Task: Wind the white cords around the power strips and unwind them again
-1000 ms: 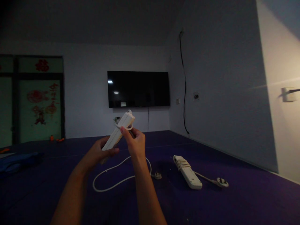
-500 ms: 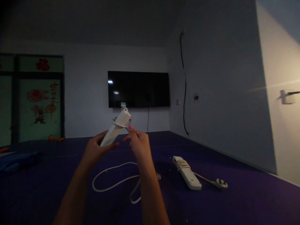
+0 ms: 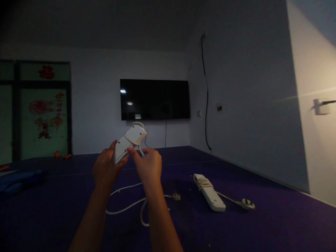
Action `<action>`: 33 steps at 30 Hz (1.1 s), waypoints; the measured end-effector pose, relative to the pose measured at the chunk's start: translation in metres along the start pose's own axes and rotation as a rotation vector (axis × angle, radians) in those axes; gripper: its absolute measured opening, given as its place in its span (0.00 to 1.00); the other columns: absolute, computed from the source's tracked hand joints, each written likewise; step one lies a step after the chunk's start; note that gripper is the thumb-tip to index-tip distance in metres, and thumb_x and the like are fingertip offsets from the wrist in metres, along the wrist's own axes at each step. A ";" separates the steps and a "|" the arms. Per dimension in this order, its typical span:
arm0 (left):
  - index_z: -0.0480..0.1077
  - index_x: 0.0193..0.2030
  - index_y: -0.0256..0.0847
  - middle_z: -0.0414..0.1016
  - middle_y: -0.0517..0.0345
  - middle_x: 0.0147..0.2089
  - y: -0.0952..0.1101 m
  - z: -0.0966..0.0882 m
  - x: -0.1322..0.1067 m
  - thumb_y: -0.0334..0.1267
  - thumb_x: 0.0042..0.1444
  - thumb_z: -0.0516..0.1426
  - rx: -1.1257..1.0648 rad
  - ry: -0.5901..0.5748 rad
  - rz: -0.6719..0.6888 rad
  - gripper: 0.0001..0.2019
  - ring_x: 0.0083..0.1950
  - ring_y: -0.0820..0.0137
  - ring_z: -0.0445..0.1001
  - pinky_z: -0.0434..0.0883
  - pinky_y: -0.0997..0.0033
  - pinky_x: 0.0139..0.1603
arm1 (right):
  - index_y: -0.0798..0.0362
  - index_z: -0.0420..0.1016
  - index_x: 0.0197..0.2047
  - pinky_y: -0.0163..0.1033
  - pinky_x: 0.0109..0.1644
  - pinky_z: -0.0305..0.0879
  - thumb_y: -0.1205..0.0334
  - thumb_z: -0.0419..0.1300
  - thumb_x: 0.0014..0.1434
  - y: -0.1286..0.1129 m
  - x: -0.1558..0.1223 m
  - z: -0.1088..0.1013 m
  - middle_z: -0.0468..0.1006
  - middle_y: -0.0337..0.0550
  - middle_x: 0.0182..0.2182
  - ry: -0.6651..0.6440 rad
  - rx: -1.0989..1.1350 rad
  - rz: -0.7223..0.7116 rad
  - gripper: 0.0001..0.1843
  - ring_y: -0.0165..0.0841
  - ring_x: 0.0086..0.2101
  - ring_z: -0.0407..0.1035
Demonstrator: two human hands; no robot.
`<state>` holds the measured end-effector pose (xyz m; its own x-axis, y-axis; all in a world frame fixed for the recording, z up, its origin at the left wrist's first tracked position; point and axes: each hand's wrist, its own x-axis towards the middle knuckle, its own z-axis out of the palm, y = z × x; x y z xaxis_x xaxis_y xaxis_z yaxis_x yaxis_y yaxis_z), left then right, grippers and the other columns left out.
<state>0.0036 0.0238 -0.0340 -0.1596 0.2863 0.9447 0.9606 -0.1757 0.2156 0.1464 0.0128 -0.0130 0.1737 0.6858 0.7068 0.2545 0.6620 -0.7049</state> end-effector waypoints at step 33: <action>0.66 0.51 0.34 0.75 0.45 0.45 0.011 0.005 0.002 0.45 0.34 0.67 -0.770 -0.546 -0.210 0.34 0.46 0.57 0.73 0.70 0.55 0.44 | 0.51 0.59 0.13 0.33 0.22 0.48 0.44 0.58 0.47 0.014 0.011 -0.004 0.60 0.34 0.12 0.298 -0.226 -0.067 0.24 0.27 0.17 0.55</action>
<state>0.0148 0.0272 -0.0305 0.0038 0.7462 0.6657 0.4808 -0.5851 0.6531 0.1558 0.0286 -0.0146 0.4100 0.5035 0.7605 0.4722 0.5962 -0.6493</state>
